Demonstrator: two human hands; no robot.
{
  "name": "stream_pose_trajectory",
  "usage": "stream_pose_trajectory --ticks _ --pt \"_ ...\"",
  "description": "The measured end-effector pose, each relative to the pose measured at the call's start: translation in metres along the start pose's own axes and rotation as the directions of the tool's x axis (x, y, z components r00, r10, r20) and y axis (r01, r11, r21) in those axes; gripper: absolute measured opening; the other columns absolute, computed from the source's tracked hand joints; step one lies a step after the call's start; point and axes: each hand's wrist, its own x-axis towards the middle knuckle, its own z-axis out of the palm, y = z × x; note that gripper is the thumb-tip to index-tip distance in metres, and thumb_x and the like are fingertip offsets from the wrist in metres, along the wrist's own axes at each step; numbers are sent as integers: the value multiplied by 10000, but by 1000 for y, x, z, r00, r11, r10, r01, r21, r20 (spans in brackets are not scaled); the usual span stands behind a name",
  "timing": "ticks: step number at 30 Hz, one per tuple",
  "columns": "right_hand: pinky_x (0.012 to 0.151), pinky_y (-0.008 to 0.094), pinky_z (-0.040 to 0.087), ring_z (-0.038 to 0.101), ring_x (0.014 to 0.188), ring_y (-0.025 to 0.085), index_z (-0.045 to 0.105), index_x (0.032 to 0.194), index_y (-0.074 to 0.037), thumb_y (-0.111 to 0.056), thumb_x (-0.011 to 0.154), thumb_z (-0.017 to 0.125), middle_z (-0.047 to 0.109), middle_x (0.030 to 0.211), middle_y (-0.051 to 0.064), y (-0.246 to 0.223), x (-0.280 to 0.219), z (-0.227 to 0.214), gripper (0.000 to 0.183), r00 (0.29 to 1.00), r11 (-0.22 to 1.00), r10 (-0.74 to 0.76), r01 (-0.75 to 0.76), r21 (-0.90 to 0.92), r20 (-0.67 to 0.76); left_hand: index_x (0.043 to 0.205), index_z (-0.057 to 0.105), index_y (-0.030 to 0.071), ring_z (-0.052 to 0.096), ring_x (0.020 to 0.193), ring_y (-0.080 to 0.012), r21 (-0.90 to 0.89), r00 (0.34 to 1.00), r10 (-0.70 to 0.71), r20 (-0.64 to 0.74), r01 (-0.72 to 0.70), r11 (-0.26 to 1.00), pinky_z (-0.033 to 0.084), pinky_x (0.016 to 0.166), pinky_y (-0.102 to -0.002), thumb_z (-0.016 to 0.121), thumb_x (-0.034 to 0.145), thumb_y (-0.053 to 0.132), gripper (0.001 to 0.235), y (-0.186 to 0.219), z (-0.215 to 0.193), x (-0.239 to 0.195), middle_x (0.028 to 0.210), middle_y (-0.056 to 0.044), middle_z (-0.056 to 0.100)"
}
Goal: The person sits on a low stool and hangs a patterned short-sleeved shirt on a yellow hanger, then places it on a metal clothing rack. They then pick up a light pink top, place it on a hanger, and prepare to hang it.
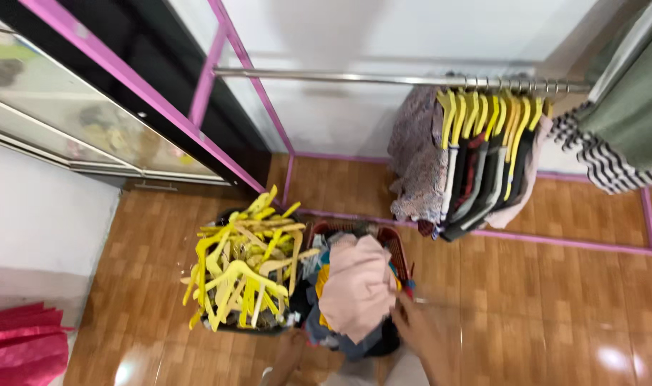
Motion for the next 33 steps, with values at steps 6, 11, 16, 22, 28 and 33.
stream_pose_trajectory --ticks 6,11,16,22,28,33 --pt "707 484 550 715 832 392 597 1352 -159 -203 915 650 735 949 192 -80 -55 -12 442 974 969 -226 228 -96 33 864 748 -13 493 617 -83 -88 988 146 51 -141 986 409 557 -303 726 934 299 321 5 14 5 656 -37 632" --pt "719 454 569 730 856 356 601 1341 -157 -185 925 655 746 958 159 -110 -118 11 420 967 969 -246 247 1 70 819 754 -11 545 583 -93 -69 979 194 68 -189 980 419 541 -296 733 896 291 312 12 33 -9 621 -33 667" --pt "717 447 558 723 830 351 588 1363 -183 -181 932 658 753 930 152 -93 -188 42 437 989 994 -104 102 30 105 820 738 -13 589 603 -87 -129 976 136 169 -114 985 456 561 -281 683 936 334 370 -19 43 -53 658 -29 685" --pt "634 429 543 722 679 303 631 1324 -221 -185 891 672 745 798 129 -76 -241 78 436 986 986 -166 166 -9 -8 1048 710 2 549 550 -164 -84 982 124 145 -113 990 433 551 -325 545 1006 280 326 -74 20 -120 640 -82 608" --pt "595 392 525 677 607 270 614 1362 -232 -221 918 684 727 795 119 -94 -284 97 449 997 997 -70 69 24 39 1375 605 47 614 624 -285 -23 970 23 242 -18 1000 496 687 -355 449 972 130 440 -129 -30 -179 675 -207 671" --pt "587 369 532 681 607 231 544 1432 -222 -200 911 685 716 803 107 -108 -293 99 540 999 996 -32 31 82 11 959 799 -17 584 1213 -314 -31 809 555 193 -560 828 374 1036 -288 448 1028 54 364 -158 -68 -172 1002 -231 853"
